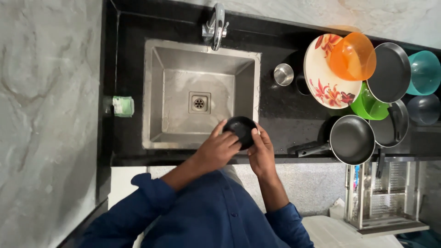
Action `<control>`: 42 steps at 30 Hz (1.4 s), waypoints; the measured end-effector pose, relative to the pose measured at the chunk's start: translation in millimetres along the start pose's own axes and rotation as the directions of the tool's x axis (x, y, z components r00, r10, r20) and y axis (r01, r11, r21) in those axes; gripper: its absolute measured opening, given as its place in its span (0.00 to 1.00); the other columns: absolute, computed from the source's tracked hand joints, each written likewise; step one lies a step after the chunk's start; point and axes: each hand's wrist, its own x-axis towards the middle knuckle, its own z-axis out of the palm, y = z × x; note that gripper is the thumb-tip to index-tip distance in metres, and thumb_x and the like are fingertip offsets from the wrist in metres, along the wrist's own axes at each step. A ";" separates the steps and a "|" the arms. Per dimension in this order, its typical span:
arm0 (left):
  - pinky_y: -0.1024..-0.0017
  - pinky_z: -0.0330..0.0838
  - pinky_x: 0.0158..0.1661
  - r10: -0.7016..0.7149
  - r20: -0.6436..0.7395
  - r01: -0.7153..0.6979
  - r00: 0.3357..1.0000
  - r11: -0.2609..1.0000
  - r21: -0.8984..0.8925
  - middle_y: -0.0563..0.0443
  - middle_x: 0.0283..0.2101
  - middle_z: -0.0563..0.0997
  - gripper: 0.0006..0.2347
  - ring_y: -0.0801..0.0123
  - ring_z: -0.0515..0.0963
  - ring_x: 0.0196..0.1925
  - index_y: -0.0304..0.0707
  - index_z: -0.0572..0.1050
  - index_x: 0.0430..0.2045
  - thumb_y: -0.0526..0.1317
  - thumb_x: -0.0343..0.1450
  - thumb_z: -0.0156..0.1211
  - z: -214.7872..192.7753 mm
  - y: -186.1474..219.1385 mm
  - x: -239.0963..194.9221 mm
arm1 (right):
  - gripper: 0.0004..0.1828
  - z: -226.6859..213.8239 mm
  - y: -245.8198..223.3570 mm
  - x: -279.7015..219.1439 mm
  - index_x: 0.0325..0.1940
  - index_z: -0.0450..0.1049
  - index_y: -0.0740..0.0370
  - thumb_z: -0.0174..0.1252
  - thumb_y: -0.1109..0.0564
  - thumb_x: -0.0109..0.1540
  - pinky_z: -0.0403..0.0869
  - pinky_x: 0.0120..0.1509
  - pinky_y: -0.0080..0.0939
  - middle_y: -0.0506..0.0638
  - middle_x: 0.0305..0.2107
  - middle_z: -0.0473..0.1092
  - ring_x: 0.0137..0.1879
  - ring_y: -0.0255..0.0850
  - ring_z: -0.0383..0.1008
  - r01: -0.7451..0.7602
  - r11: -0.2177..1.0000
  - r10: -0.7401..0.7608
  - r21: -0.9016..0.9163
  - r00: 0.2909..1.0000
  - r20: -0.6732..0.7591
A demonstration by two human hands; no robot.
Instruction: Drying and organizing kitchen utensils and cutlery after washing.
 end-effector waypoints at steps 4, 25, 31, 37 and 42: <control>0.47 0.58 0.72 0.005 -0.095 -0.016 0.995 0.993 -0.114 0.45 0.44 0.78 0.08 0.55 0.79 0.52 0.35 0.77 0.40 0.34 0.69 0.57 -1.4 -1.2 7.5 | 0.23 27.8 -30.0 -15.3 0.69 0.67 0.63 0.49 0.50 0.72 0.75 0.49 0.33 0.49 0.50 0.74 0.50 0.32 0.74 0.022 0.999 -0.023 0.031 0.999 0.038; 0.74 0.71 0.51 -0.289 0.221 0.264 0.931 0.122 -0.957 0.52 0.47 0.77 0.17 0.76 0.74 0.49 0.30 0.71 0.57 0.39 0.75 0.60 35.2 -12.6 3.6 | 0.16 15.1 -36.5 0.8 0.61 0.73 0.67 0.53 0.60 0.70 0.74 0.65 0.40 0.55 0.57 0.74 0.61 0.41 0.74 0.059 0.994 -0.063 0.097 0.997 0.043; 0.71 0.73 0.45 -0.536 0.359 0.508 0.764 0.157 -0.847 0.49 0.41 0.78 0.13 0.72 0.76 0.44 0.22 0.75 0.46 0.36 0.73 0.65 65.2 -27.3 -7.6 | 0.15 42.3 -24.6 -10.7 0.58 0.76 0.62 0.59 0.67 0.67 0.71 0.68 0.42 0.56 0.62 0.70 0.69 0.46 0.69 0.504 0.687 -0.372 -0.523 0.863 0.343; 0.75 0.72 0.50 -0.393 0.355 0.327 0.848 -0.138 -0.935 0.54 0.45 0.79 0.15 0.76 0.76 0.47 0.29 0.74 0.53 0.36 0.72 0.63 21.4 -16.8 -10.8 | 0.16 38.5 -40.0 1.2 0.62 0.74 0.61 0.58 0.64 0.69 0.73 0.68 0.41 0.56 0.63 0.70 0.69 0.45 0.70 0.560 0.611 -0.437 -0.559 0.828 0.352; 0.72 0.70 0.59 -0.312 0.197 0.271 0.929 0.214 -0.938 0.49 0.53 0.78 0.21 0.70 0.77 0.57 0.28 0.72 0.58 0.34 0.70 0.68 34.1 -27.8 -9.2 | 0.17 34.1 -42.7 11.3 0.62 0.73 0.63 0.50 0.55 0.71 0.75 0.54 0.40 0.52 0.57 0.74 0.57 0.38 0.75 0.025 0.990 -0.011 -0.139 0.995 0.097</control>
